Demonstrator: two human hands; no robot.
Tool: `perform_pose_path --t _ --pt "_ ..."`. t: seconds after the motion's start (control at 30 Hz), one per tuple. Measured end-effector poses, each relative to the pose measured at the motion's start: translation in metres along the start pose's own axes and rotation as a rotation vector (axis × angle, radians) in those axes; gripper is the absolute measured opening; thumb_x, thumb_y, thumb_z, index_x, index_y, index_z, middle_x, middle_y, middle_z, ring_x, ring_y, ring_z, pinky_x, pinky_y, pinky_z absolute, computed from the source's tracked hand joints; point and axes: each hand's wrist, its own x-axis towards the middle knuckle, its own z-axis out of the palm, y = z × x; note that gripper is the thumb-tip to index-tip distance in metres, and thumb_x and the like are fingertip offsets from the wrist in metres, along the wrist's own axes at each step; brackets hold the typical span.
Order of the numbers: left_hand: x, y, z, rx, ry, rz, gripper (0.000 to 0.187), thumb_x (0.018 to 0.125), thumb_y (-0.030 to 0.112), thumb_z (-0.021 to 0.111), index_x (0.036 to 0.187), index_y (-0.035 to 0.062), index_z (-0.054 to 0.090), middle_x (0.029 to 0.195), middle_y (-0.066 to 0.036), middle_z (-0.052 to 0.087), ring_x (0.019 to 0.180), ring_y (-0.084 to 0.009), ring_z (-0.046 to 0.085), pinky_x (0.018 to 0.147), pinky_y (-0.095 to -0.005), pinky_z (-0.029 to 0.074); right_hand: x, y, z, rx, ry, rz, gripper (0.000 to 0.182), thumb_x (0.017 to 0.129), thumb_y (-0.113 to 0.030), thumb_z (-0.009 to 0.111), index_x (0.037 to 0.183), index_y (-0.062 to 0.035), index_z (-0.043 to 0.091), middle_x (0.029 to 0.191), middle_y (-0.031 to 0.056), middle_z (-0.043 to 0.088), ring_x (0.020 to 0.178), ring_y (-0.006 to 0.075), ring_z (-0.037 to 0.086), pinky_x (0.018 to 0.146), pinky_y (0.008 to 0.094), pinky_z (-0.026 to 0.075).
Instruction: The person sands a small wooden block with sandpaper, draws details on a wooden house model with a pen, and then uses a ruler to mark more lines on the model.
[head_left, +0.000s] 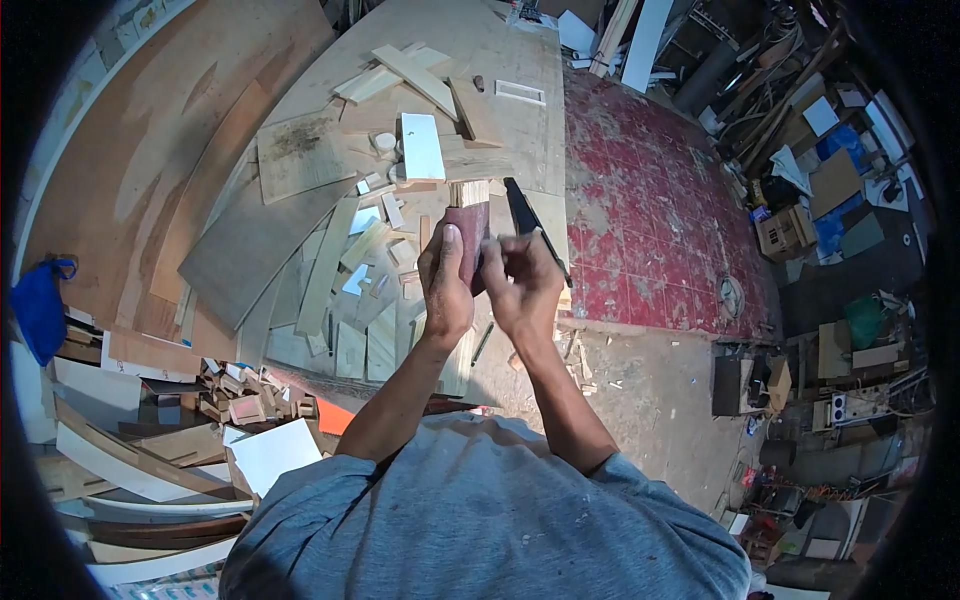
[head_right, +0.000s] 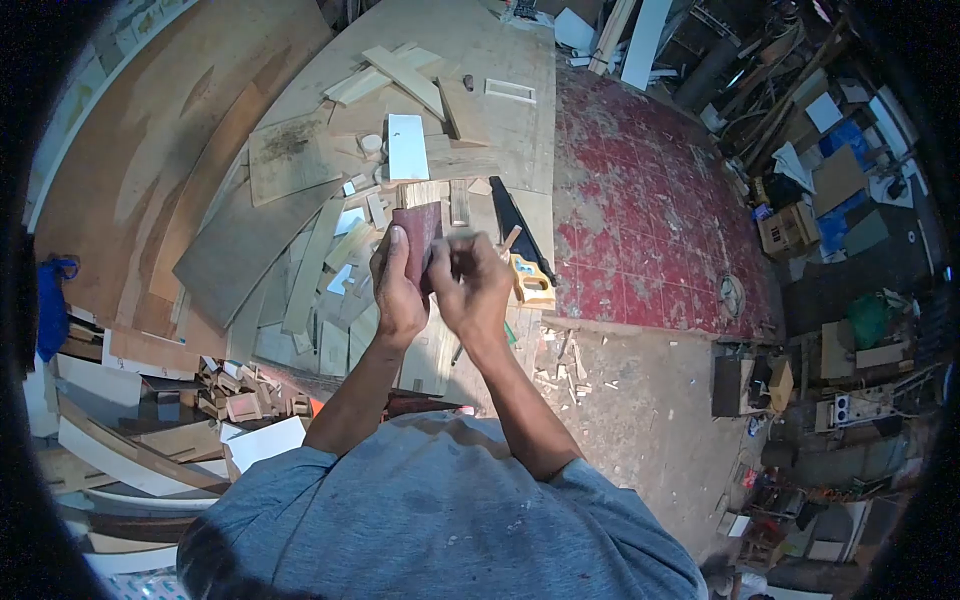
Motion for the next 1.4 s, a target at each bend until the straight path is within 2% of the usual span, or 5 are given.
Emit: perform_pose_path --t 0.63,0.8,0.87,1.13,1.4 --pt "-0.014 -0.006 0.023 -0.009 0.037 0.109 0.037 0.107 0.034 0.043 0.106 0.0013 0.062 0.097 -0.004 0.063 0.089 -0.0098 0.057 0.078 -0.0265 0.048 0.008 -0.009 0.006 -0.138 0.118 -0.158 0.014 0.089 -0.006 0.068 0.086 0.0042 0.059 0.070 0.0122 0.066 0.061 0.0117 0.064 0.056 0.0266 0.050" --pt "-0.008 -0.009 0.003 -0.011 -0.020 -0.112 0.037 0.108 0.031 0.040 0.114 -0.0001 0.059 0.106 -0.006 0.061 0.096 -0.0125 0.055 0.087 -0.0286 0.045 -0.010 -0.012 0.003 -0.146 0.087 -0.139 0.015 0.089 -0.006 0.068 0.086 0.0045 0.058 0.071 0.0129 0.068 0.061 0.0130 0.064 0.057 0.0282 0.051" --pt "-0.017 -0.007 0.025 0.037 0.002 0.143 0.038 0.108 0.033 0.040 0.109 0.0007 0.060 0.098 -0.004 0.061 0.089 -0.0111 0.054 0.080 -0.0275 0.046 0.018 -0.024 0.005 -0.208 0.158 -0.217 0.013 0.089 -0.005 0.068 0.086 0.0046 0.059 0.071 0.0124 0.068 0.061 0.0122 0.064 0.057 0.0276 0.052" --pt "-0.006 -0.008 0.001 -0.029 -0.021 -0.057 0.040 0.105 0.039 0.045 0.112 0.0019 0.060 0.096 -0.009 0.065 0.083 -0.0181 0.063 0.072 -0.0336 0.052 0.004 -0.021 -0.030 0.208 -0.062 0.220 0.011 0.091 -0.004 0.068 0.086 0.0004 0.059 0.077 0.0048 0.065 0.066 0.0097 0.061 0.059 0.0245 0.049" --pt "-0.003 0.017 0.010 -0.334 -0.047 -0.347 0.046 0.105 0.042 0.042 0.119 0.0021 0.059 0.101 -0.011 0.067 0.089 -0.0221 0.066 0.078 -0.0371 0.053 0.011 -0.028 -0.028 0.105 -0.091 0.152 0.014 0.093 -0.008 0.070 0.103 0.0020 0.067 0.084 0.0016 0.067 0.070 0.0081 0.062 0.060 0.0223 0.049"
